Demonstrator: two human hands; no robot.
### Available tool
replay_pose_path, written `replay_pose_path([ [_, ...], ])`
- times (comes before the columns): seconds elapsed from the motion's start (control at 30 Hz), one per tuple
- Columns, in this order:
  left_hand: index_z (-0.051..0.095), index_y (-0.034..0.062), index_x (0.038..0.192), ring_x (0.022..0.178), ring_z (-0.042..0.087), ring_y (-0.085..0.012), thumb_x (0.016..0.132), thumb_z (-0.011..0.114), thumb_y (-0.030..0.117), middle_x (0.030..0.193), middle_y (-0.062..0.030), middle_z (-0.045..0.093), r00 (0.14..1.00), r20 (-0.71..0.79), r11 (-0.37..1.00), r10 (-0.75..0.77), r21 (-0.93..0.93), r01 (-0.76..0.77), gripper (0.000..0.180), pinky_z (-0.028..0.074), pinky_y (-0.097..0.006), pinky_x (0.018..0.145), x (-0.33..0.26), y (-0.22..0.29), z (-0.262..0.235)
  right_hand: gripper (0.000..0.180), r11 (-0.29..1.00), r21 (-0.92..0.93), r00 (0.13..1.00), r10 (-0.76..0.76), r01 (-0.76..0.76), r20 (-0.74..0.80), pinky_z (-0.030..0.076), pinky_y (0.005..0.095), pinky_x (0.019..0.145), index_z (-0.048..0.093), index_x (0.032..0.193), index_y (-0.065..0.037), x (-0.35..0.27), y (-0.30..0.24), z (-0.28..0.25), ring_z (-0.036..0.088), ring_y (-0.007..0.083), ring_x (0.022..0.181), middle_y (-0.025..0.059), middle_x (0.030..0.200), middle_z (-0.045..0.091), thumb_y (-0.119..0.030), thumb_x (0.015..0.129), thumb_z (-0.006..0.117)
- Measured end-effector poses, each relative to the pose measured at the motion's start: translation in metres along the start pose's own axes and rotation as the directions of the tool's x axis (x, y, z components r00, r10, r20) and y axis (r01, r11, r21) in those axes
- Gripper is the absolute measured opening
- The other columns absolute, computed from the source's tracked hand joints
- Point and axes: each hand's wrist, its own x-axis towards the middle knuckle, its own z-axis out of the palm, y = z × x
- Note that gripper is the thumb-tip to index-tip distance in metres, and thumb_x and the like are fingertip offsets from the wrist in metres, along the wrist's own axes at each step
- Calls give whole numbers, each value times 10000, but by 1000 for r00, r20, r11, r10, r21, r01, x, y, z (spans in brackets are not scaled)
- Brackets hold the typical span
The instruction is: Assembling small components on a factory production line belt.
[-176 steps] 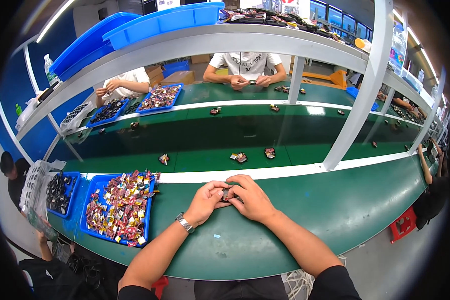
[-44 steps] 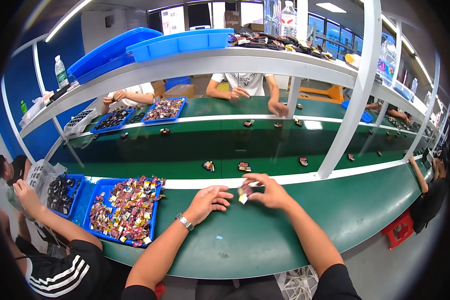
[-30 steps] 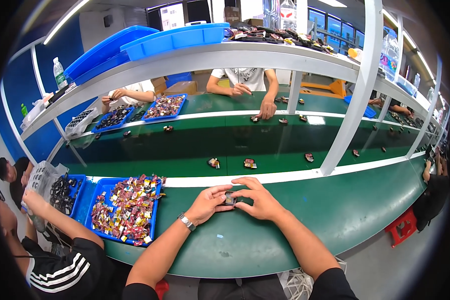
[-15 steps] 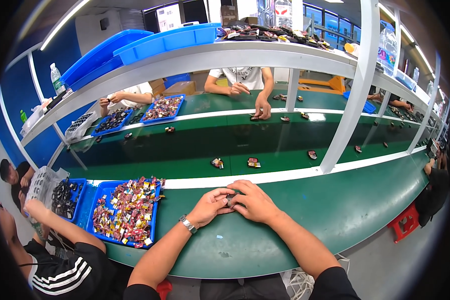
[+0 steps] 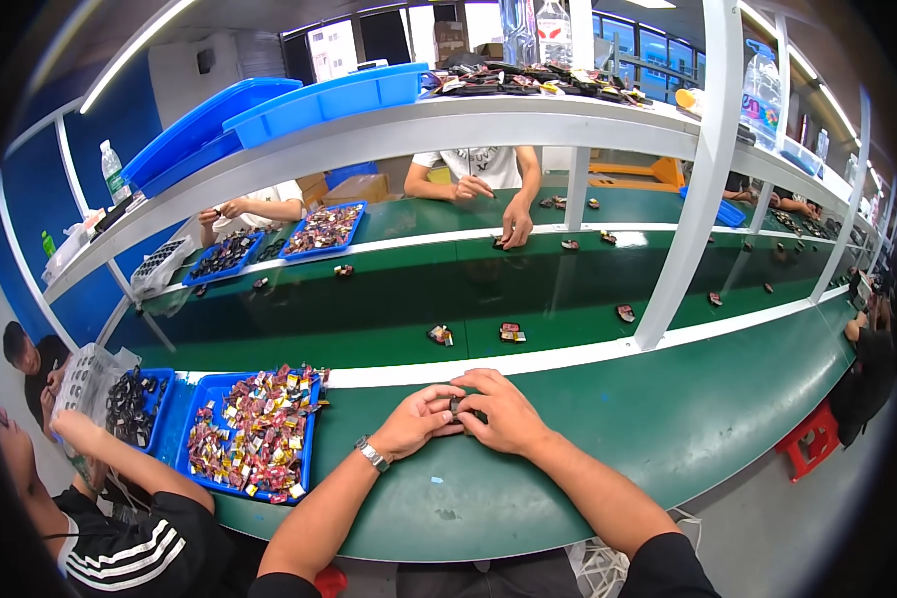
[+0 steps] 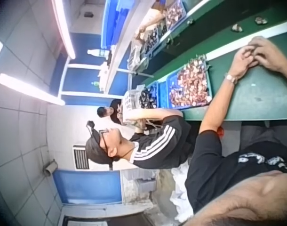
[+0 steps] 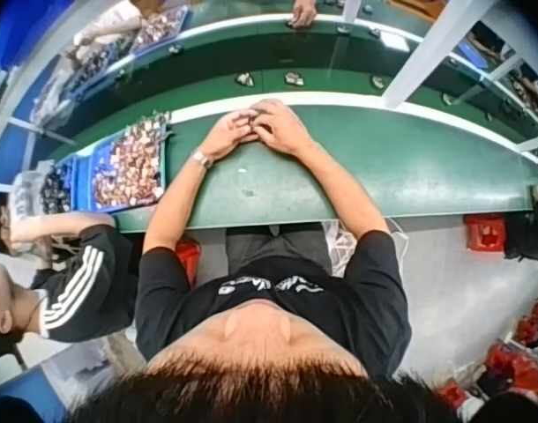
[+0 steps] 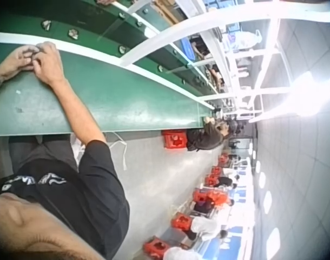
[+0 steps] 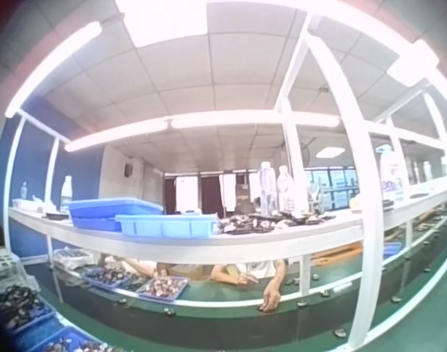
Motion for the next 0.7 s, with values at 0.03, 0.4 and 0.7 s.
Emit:
replay_pose_path([
  [0.03, 469, 51, 1318, 1164, 588, -194, 958, 563, 30, 1245, -92, 591, 1000, -22, 1000, -14, -10, 14, 373, 500, -390, 1021, 0, -1, 0, 94, 1000, 21, 1000, -22, 22, 9, 446, 406, 1001, 697, 865, -30, 0, 0, 0, 508, 299, 1215, 96, 1225, 592, -101, 802, 691],
  [0.4, 488, 72, 1294, 1134, 588, -140, 989, 511, 51, 1206, -43, 599, 997, -79, 999, 17, 34, -15, 307, 513, -336, 982, 1, -6, -1, 90, 1000, 4, 994, -9, 10, -108, 470, 405, 976, 677, 862, -35, -5, -1, 12, 528, 301, 1193, 99, 1213, 600, -71, 784, 702],
  [0.7, 501, 68, 1282, 1135, 591, -172, 990, 531, 74, 1208, -69, 595, 996, -90, 999, 14, -45, -18, 294, 511, -363, 996, 1, -5, -2, 107, 1000, -18, 986, 20, -24, -167, 486, 395, 958, 683, 884, -48, -7, -2, 20, 540, 302, 1183, 97, 1192, 614, -63, 783, 714],
])
